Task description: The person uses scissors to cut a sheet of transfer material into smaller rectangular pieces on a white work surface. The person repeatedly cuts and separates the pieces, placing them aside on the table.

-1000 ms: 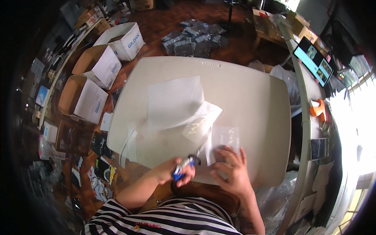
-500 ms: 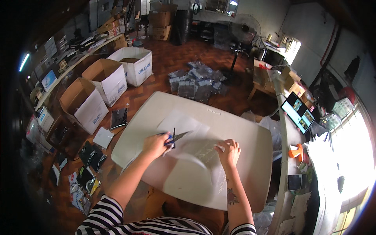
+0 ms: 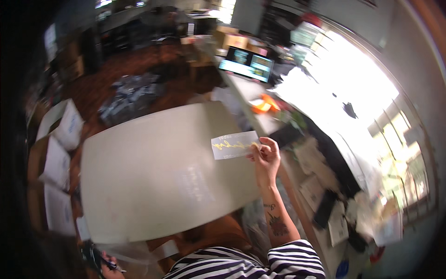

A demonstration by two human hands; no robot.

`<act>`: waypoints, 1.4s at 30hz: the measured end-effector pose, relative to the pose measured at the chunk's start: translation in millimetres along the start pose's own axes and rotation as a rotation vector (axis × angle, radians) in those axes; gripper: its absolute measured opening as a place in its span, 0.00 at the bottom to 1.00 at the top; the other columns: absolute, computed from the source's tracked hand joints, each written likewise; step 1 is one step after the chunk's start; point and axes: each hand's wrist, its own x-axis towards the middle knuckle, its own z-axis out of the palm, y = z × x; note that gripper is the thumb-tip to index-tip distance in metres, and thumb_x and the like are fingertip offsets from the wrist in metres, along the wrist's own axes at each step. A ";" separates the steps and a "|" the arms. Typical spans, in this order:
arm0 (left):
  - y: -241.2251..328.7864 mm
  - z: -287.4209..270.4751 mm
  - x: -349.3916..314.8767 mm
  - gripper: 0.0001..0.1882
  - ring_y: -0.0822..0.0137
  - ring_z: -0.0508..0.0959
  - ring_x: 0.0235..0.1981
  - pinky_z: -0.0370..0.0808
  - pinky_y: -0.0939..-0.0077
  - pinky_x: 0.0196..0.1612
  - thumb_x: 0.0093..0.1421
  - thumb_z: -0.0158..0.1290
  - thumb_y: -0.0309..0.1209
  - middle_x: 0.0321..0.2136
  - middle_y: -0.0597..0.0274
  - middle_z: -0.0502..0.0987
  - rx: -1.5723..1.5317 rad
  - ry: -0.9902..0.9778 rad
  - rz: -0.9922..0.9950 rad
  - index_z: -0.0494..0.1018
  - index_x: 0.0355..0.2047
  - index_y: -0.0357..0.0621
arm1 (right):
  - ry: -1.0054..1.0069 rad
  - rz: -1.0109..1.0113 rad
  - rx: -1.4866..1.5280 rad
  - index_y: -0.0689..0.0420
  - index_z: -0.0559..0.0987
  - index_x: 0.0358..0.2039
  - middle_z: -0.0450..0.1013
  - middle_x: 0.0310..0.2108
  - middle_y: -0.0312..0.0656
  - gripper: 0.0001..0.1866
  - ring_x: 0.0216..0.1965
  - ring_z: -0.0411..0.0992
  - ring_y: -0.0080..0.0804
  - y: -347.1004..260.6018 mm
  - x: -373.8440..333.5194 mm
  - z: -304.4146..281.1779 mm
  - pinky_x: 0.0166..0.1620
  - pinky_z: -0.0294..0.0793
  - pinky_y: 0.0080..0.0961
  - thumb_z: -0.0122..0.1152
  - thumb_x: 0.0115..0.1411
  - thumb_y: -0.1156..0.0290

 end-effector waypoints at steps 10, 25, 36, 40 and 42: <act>163.1 204.5 232.0 0.16 0.64 0.77 0.32 0.74 0.70 0.41 0.66 0.49 0.24 0.34 0.58 0.81 0.039 -0.237 0.530 0.73 0.54 0.42 | 0.831 -0.156 -0.912 0.59 0.76 0.44 0.75 0.24 0.38 0.12 0.22 0.75 0.22 -101.4 -61.6 -299.9 0.24 0.73 0.20 0.61 0.59 0.82; 180.6 150.2 191.8 0.27 0.43 0.76 0.49 0.68 0.56 0.60 0.57 0.59 0.28 0.44 0.44 0.78 0.228 -0.653 0.331 0.70 0.58 0.46 | 0.608 -0.286 -2.293 0.55 0.72 0.55 0.73 0.44 0.52 0.25 0.48 0.73 0.49 -33.4 -18.6 -460.7 0.52 0.73 0.42 0.55 0.56 0.68; 50.5 27.2 -73.1 0.12 0.55 0.81 0.35 0.75 0.66 0.37 0.61 0.58 0.29 0.37 0.51 0.81 0.125 -0.179 -0.531 0.76 0.45 0.39 | 0.045 -0.580 -1.725 0.56 0.77 0.51 0.75 0.47 0.48 0.19 0.49 0.72 0.50 -58.3 3.7 -208.0 0.52 0.72 0.41 0.55 0.58 0.73; 36.2 57.9 -75.6 0.10 0.64 0.82 0.33 0.76 0.71 0.36 0.62 0.58 0.30 0.32 0.57 0.81 -0.270 -0.141 -1.075 0.76 0.41 0.37 | -0.604 -0.615 -1.124 0.59 0.77 0.48 0.74 0.47 0.48 0.18 0.49 0.72 0.47 -45.8 -67.6 -17.0 0.54 0.71 0.40 0.59 0.55 0.80; 42.9 71.9 -70.2 0.11 0.67 0.81 0.35 0.77 0.73 0.37 0.62 0.57 0.30 0.33 0.60 0.81 -0.413 -0.112 -1.065 0.75 0.41 0.36 | -0.816 -0.495 -1.078 0.56 0.75 0.54 0.69 0.58 0.48 0.28 0.62 0.64 0.49 -12.2 -102.4 22.5 0.63 0.62 0.44 0.70 0.51 0.76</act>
